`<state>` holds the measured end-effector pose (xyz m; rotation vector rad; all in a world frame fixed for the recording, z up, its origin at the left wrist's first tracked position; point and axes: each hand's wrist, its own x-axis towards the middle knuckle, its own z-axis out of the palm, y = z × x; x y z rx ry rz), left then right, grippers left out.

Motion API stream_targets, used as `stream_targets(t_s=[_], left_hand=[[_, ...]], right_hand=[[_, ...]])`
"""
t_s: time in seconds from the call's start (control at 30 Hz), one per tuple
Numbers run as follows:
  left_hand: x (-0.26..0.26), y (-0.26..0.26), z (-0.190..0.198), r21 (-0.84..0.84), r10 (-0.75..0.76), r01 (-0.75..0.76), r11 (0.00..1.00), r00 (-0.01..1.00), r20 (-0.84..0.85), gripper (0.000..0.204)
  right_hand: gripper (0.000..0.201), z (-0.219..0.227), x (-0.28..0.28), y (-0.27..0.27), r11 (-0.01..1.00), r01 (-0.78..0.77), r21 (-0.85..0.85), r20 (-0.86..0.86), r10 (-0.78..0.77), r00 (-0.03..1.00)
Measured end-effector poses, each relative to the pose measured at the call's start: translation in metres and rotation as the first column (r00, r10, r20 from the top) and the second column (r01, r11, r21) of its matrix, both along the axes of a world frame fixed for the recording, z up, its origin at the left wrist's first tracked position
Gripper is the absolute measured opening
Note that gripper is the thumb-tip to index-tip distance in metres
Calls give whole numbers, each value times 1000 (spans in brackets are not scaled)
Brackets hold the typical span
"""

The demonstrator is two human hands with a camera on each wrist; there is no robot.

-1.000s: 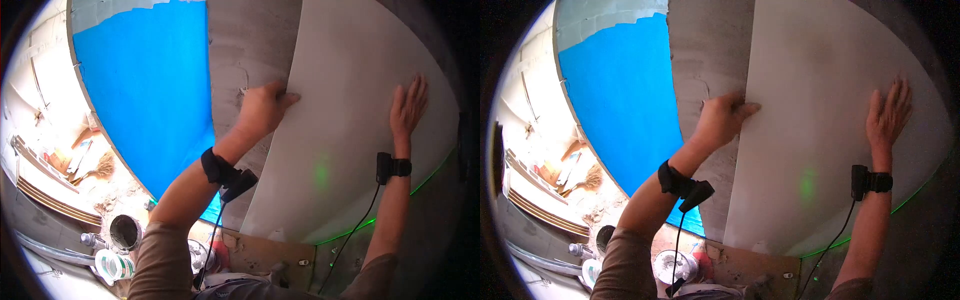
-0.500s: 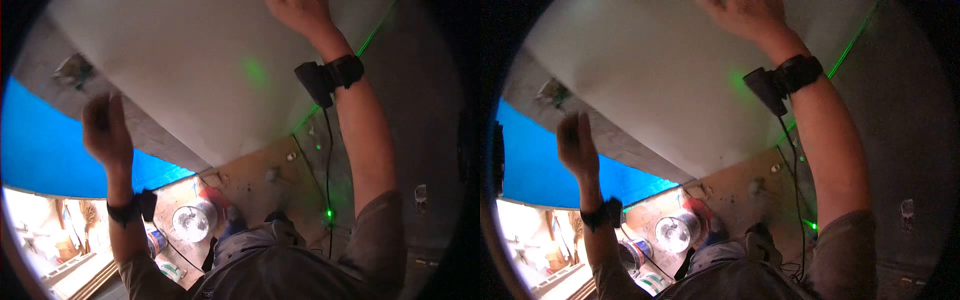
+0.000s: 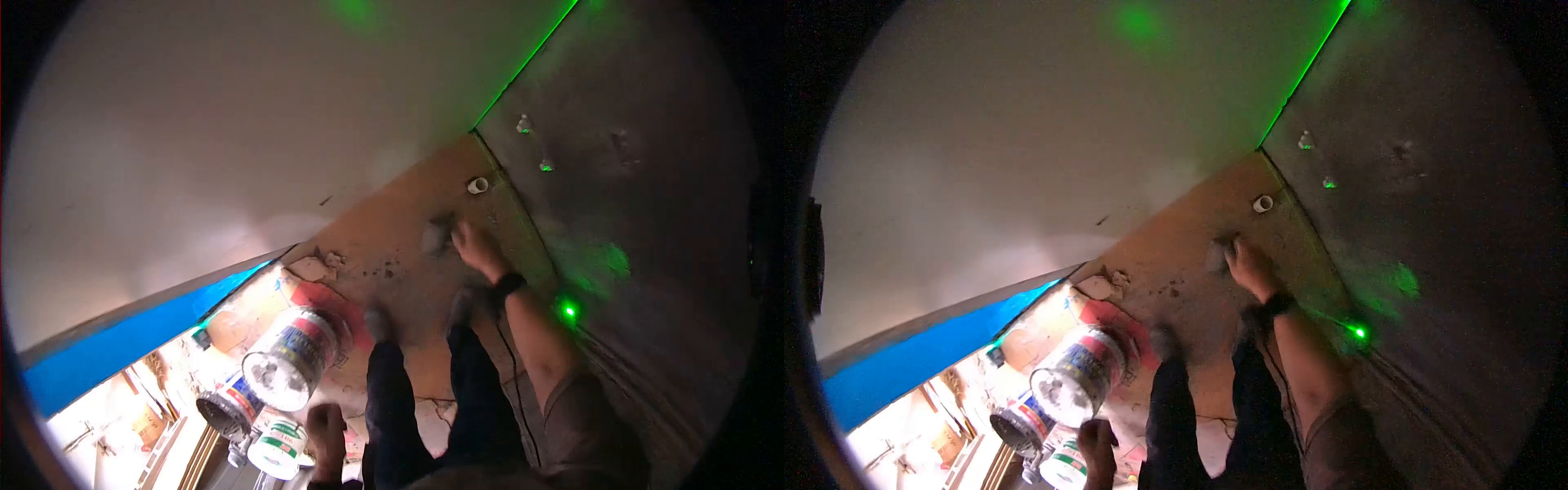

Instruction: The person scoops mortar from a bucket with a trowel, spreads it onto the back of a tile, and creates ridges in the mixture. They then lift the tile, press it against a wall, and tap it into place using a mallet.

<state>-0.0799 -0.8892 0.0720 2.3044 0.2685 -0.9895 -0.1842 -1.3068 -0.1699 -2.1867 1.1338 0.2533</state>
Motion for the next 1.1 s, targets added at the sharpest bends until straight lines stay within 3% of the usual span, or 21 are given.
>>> stream_targets(t_s=[0.07, 0.13, 0.2, 0.27, 0.33, 0.4, 0.43, 0.47, 0.5, 0.53, 0.57, 0.63, 0.67, 0.7, 0.73, 0.77, 0.87, 0.9, 0.93, 1.0, 1.1], left_hand=[[-25, 34, -48, 75, 117, -121, 990, 991, 58, 18], [-23, 57, -68, 115, 53, -62, 991, 995, 84, 13], [-16, 85, -86, 61, 197, -213, 975, 959, 202, 11], [0, 124, -95, 192, 96, -172, 966, 931, 351, 11], [28, 197, -89, 373, -228, 68, 925, 885, 405, 16], [53, 158, -73, 405, -115, -102, 908, 872, 476, 19], [68, 174, -65, 480, -273, -9, 877, 813, 514, 21], [84, 173, -49, 457, -262, 14, 889, 835, 484, 26], [103, 185, -36, 527, -428, 124, 841, 749, 506, 26], [119, 194, -28, 586, -564, 206, 783, 631, 532, 27], [134, 170, -5, 666, -706, 330, 669, 562, 431, 27], [168, 151, 23, 644, -747, 391, 658, 225, 626, 29], [184, 146, 42, 621, -720, 459, 635, 61, 691, 32], [179, 103, 70, 451, -517, 253, 856, 435, 737, 41], [190, 68, 92, 371, -443, 252, 894, 355, 823, 35], [202, 36, 116, 287, -350, 248, 925, 268, 898, 31], [220, -69, 255, 139, -171, 355, 924, 58, 984, 43], [220, -103, 313, 185, -164, 373, 909, -88, 983, 48], [217, -134, 369, 246, -171, 375, 894, -222, 960, 53], [211, -179, 471, 328, -142, 346, 879, -467, 873, 57], [200, -224, 561, 374, -216, 144, 916, -609, 763, 57]], right_hand=[[47, -88, -61, 37, 988, -35, 152, -168, 61, 984], [46, -166, -93, 56, 997, -10, 79, -240, 29, 970], [44, -238, -107, 70, 992, 78, 100, -277, -47, 960], [41, -293, -93, 60, 951, 226, 209, -260, -168, 951], [38, -338, -86, 54, 884, 335, 325, -207, -279, 938], [35, -338, -77, 57, 844, 381, 377, -89, -376, 922], [34, -311, -71, 58, 846, 386, 368, -2, -414, 910], [36, -283, -66, 65, 865, 377, 331, -65, -378, 923], [39, -256, -61, 71, 883, 364, 296, -129, -341, 931], [46, -226, -57, 76, 919, 319, 233, -334, -232, 913], [46, -205, -68, 86, 931, 310, 193, -314, -241, 918], [43, -149, -91, 109, 907, 373, 196, -298, -308, 904], [43, -118, -108, 120, 913, 384, 136, -96, -374, 922], [44, -90, -127, 132, 921, 382, 77, 107, -389, 915], [41, -63, -142, 129, 973, 176, -148, 194, -146, 970], [39, -35, -158, 126, 908, 5, -418, 213, 93, 973], [33, 192, -137, 45, 999, -10, 39, 284, -2, 959], [31, 259, -123, 23, 984, 0, 177, 237, -43, 971], [29, 299, -110, 1, 955, -89, -282, 398, 201, 895], [25, 413, -81, -31, 843, -78, -532, 570, 425, 703], [19, 567, -34, -52, 891, -34, -453, 767, 410, 494]])
